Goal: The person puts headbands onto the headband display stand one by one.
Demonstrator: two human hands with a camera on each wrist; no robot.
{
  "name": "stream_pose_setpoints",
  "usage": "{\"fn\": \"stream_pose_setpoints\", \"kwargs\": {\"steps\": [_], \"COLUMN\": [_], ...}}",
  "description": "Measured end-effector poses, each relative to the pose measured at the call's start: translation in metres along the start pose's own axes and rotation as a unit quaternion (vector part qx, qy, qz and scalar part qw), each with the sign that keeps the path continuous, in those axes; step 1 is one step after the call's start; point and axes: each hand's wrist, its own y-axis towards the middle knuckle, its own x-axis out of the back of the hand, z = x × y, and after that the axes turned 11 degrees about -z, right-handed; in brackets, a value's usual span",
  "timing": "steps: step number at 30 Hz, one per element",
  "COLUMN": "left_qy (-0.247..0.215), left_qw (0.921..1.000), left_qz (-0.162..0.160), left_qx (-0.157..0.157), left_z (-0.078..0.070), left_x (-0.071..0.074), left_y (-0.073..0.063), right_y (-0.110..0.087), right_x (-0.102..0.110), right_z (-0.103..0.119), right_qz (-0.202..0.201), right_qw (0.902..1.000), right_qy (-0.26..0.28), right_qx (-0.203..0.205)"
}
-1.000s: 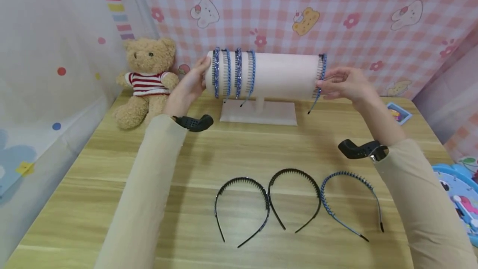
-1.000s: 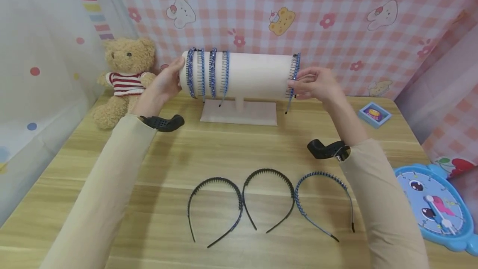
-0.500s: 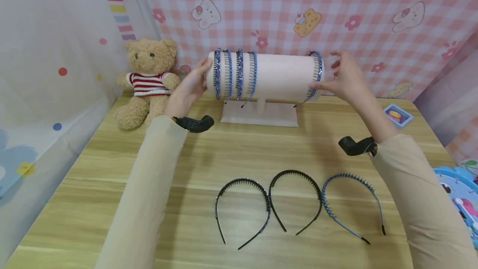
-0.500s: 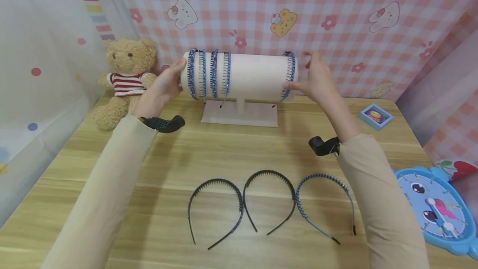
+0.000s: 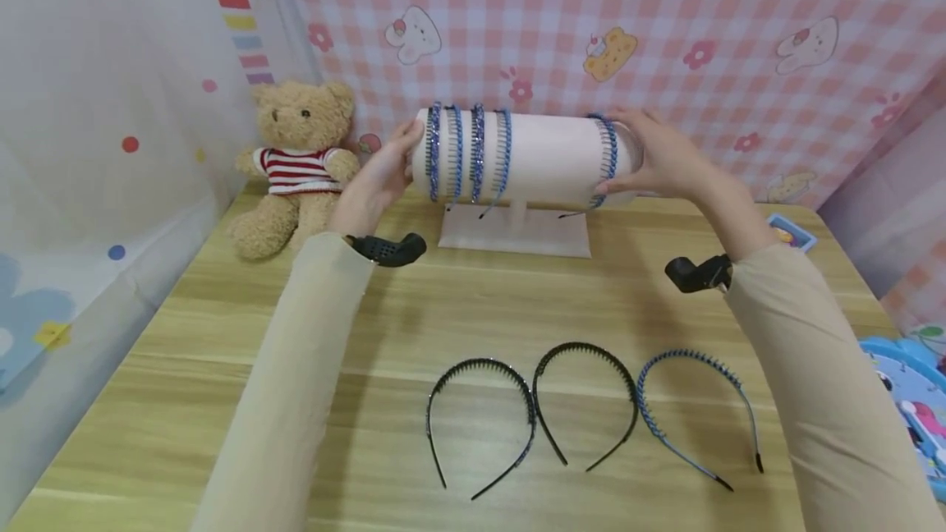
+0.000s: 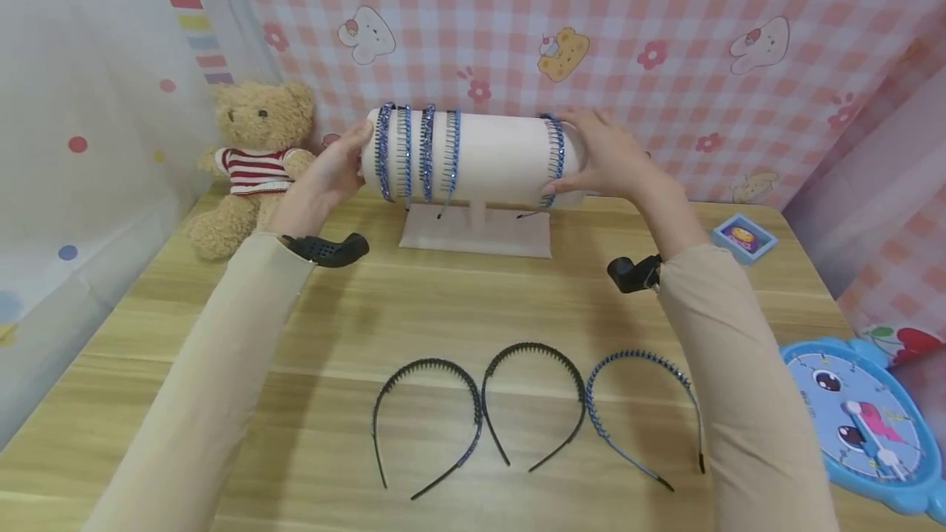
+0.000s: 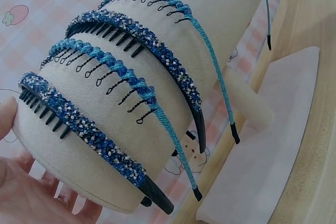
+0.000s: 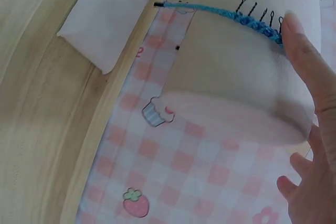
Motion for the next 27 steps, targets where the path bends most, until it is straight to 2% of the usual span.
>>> {"fn": "stream_pose_setpoints", "kwargs": {"steps": [4, 11, 21, 27], "left_qy": [-0.002, 0.000, -0.008, -0.007], "left_qw": [1.0000, 1.0000, 1.0000, 0.9999], "left_qz": [0.003, 0.002, -0.001, -0.002], "left_qx": [-0.003, -0.005, 0.006, 0.007], "left_z": [0.001, 0.001, 0.001, 0.001], "left_x": [0.001, 0.001, 0.001, 0.002], "left_y": [0.000, 0.002, 0.003, 0.003], "right_y": [0.006, 0.017, 0.029, 0.036], "right_x": [-0.003, -0.013, -0.031, -0.035], "right_z": [0.010, 0.027, 0.043, 0.053], "right_qz": [0.003, 0.004, 0.010, 0.022], "right_qw": [0.9988, 0.9980, 0.9959, 0.9939], "right_qy": [-0.049, -0.063, -0.067, -0.075], "right_qx": [-0.004, -0.006, 0.060, 0.078]}}
